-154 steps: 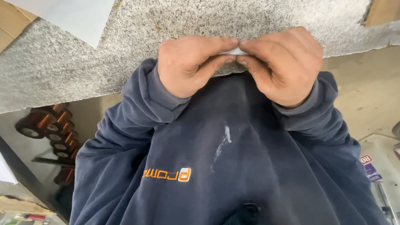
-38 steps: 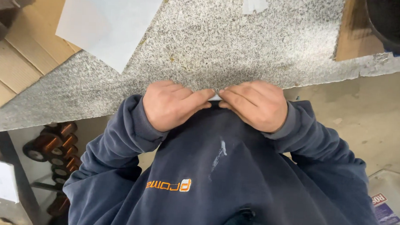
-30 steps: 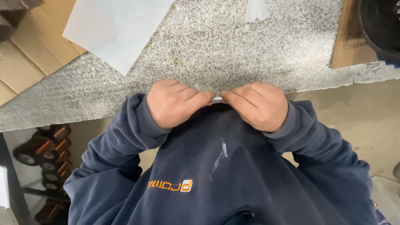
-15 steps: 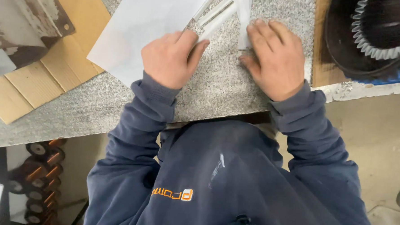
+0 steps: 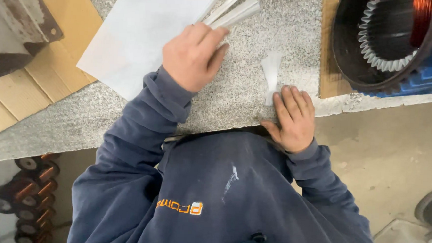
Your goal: Preparing insulation materials for an electric motor by folding and cutting strips at a workbench.
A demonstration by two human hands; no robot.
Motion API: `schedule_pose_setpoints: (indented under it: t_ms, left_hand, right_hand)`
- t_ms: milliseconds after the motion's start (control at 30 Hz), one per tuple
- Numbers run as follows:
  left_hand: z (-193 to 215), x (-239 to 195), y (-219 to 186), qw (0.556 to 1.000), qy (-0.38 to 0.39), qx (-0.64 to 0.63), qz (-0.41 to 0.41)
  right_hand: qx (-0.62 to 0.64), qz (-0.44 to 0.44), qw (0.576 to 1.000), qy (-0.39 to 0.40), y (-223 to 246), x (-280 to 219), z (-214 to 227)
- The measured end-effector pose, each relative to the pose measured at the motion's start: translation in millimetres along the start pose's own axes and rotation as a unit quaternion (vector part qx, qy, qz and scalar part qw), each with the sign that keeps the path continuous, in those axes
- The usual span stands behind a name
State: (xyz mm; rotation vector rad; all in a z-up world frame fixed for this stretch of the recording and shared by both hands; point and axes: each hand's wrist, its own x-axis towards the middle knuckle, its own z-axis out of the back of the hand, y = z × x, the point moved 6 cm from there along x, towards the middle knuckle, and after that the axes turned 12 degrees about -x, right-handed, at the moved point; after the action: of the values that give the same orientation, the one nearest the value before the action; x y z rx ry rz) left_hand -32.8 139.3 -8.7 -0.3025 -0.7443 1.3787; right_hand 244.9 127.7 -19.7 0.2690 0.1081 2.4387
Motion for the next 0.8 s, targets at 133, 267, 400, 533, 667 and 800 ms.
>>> schedule_pose_setpoints:
  t_ms: [133,267,400,533,667,800]
  left_hand:
    - [-20,-12,-35,0.992,0.078,-0.066,-0.074]
    - [-27,-14,-67,0.978,0.089,-0.117,-0.151]
    - [-39,-22,-76,0.958,0.137,-0.153,-0.201]
    - [-39,-22,-65,0.940,0.158,-0.258,-0.159]
    - [-12,-16,-64,0.917,0.103,-0.382,-0.055]
    - [-17,-44,-43,0.867,0.133,-0.456,0.149]
  right_hand:
    - [0.012,0.065,0.998,-0.017,-14,-13,6]
    - [-0.008,0.160,0.987,-0.028,-12,-8,30]
    - [0.035,0.175,0.983,-0.042,-12,6,54]
    - [0.079,0.067,0.992,-0.074,-16,7,45]
    - [0.183,-0.105,0.964,-0.164,-9,16,36]
    - [0.263,-0.181,0.941,-0.112,-2,21,20]
